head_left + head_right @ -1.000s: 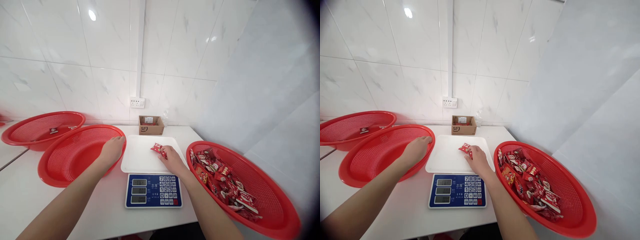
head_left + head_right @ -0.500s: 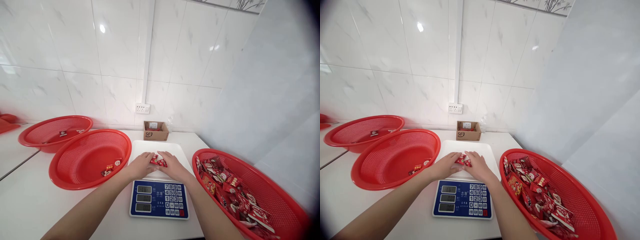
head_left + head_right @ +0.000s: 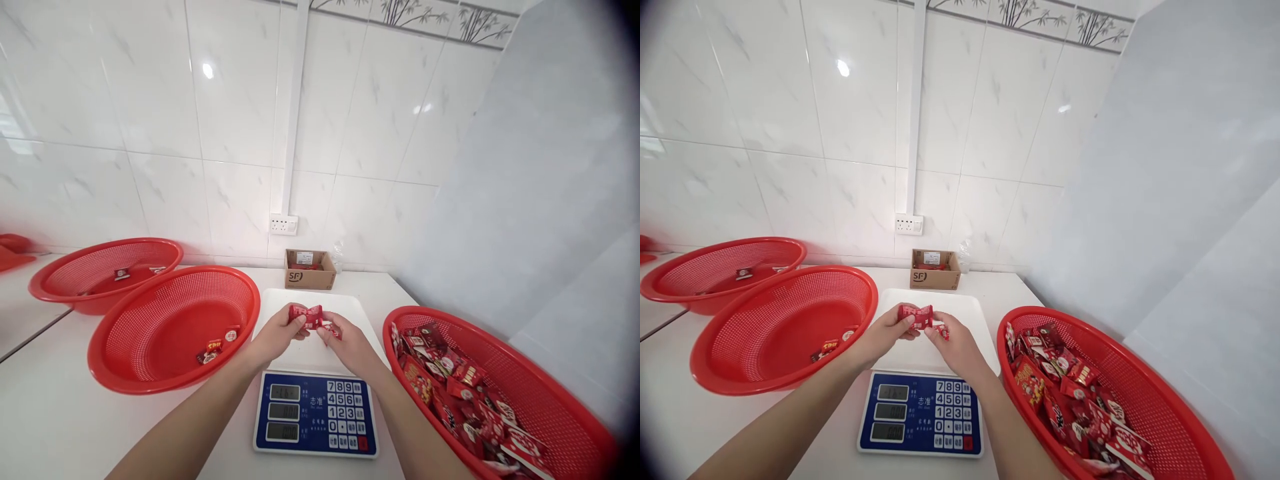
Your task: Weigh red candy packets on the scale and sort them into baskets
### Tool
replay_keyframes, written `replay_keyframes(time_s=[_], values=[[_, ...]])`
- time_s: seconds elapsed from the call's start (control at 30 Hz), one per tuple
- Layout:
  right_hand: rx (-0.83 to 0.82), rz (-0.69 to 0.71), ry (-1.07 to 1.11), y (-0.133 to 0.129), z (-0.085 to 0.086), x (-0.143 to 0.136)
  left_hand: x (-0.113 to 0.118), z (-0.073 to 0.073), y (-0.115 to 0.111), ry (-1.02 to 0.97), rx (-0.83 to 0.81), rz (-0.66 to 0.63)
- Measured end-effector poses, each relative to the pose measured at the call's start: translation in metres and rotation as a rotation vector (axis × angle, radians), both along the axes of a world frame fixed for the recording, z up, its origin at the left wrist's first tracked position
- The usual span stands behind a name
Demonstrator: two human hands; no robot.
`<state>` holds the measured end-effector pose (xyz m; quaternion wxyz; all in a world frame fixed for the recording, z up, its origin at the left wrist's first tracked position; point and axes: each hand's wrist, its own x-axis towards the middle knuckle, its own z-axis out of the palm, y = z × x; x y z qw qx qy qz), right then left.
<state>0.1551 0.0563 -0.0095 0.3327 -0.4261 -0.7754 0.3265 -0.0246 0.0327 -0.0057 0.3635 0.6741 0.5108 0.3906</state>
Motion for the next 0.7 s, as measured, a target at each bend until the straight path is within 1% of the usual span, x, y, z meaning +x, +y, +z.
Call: replay_keyframes(time_s=[0.07,0.1,0.13,0.17,0.27,0.4,0.47,0.5,0.57,0.63,0.7], values=[[-0.099,0.100,0.160,-0.006,0.008,-0.005,0.001,0.005,-0.011,-0.310,-0.126,-0.065],[-0.133,0.131,0.204,-0.009,0.011,-0.007,0.001,0.007,-0.016,-0.441,-0.183,-0.091],[-0.150,0.143,0.230,-0.012,0.013,-0.009,0.002,0.009,-0.020,-0.525,-0.220,-0.101],[-0.157,0.144,0.242,-0.014,0.014,-0.011,0.002,0.010,-0.023,-0.549,-0.232,-0.099],[-0.143,0.127,0.242,-0.019,0.013,-0.014,0.003,0.011,-0.028,-0.540,-0.204,-0.049],[-0.085,0.081,0.231,-0.024,0.012,-0.016,0.006,0.010,-0.030,-0.583,-0.142,-0.046],[-0.082,0.067,0.217,-0.026,0.014,-0.016,0.005,0.010,-0.032,-0.567,-0.091,-0.006],[-0.083,0.050,0.207,-0.026,0.015,-0.015,0.002,0.011,-0.034,-0.535,-0.059,0.039],[-0.063,-0.012,0.169,-0.023,0.016,-0.011,-0.009,0.014,-0.037,-0.432,0.026,0.169],[0.011,-0.100,0.089,-0.017,0.013,-0.003,-0.028,0.018,-0.040,-0.275,0.151,0.326],[0.116,-0.179,-0.037,-0.009,0.007,0.005,-0.051,0.022,-0.041,-0.040,0.262,0.487]])
